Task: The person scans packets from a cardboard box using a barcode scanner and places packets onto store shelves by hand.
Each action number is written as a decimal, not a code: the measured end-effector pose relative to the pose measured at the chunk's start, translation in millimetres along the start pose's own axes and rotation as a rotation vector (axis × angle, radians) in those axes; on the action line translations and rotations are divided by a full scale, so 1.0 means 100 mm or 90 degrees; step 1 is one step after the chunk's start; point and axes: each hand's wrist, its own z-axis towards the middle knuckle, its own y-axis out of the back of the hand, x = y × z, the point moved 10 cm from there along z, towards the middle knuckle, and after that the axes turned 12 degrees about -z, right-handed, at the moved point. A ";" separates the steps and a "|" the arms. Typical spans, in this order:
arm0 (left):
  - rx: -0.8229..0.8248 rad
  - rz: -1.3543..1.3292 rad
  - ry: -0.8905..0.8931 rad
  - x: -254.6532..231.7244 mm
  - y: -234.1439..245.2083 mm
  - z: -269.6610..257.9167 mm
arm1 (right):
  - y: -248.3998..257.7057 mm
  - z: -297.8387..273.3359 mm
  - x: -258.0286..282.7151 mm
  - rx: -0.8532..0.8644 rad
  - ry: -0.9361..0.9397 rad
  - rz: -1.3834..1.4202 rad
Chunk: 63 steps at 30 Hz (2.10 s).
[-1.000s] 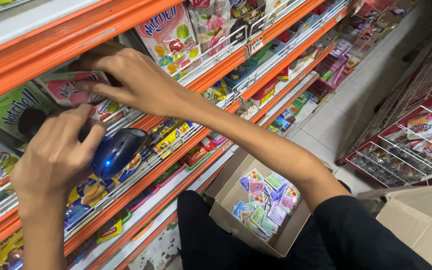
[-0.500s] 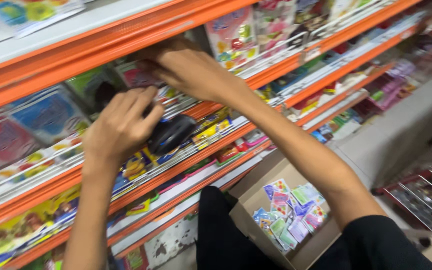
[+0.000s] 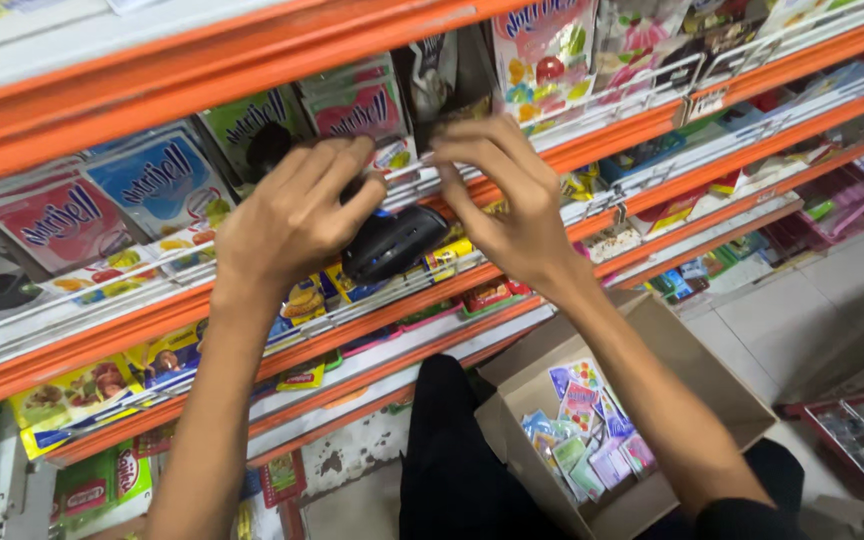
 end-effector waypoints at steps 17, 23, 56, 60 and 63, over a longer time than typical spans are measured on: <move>-0.031 -0.773 0.110 -2.24 -1.59 -0.41 | 1.15 -5.24 0.11 0.277 -0.752 -0.182; 0.185 -0.933 0.111 -3.88 -2.81 -0.53 | 1.25 -5.10 0.23 0.338 -0.803 -0.203; 0.276 -0.798 0.275 -4.28 -3.39 -0.70 | 0.16 -8.11 -1.78 1.018 -0.671 -0.485; 0.272 -0.805 0.305 -4.28 -3.51 -0.76 | 0.00 -8.11 -1.63 1.049 -0.653 -0.369; 0.184 -0.777 0.269 -4.23 -3.39 -0.74 | -0.02 -8.12 -1.65 1.063 -0.703 -0.343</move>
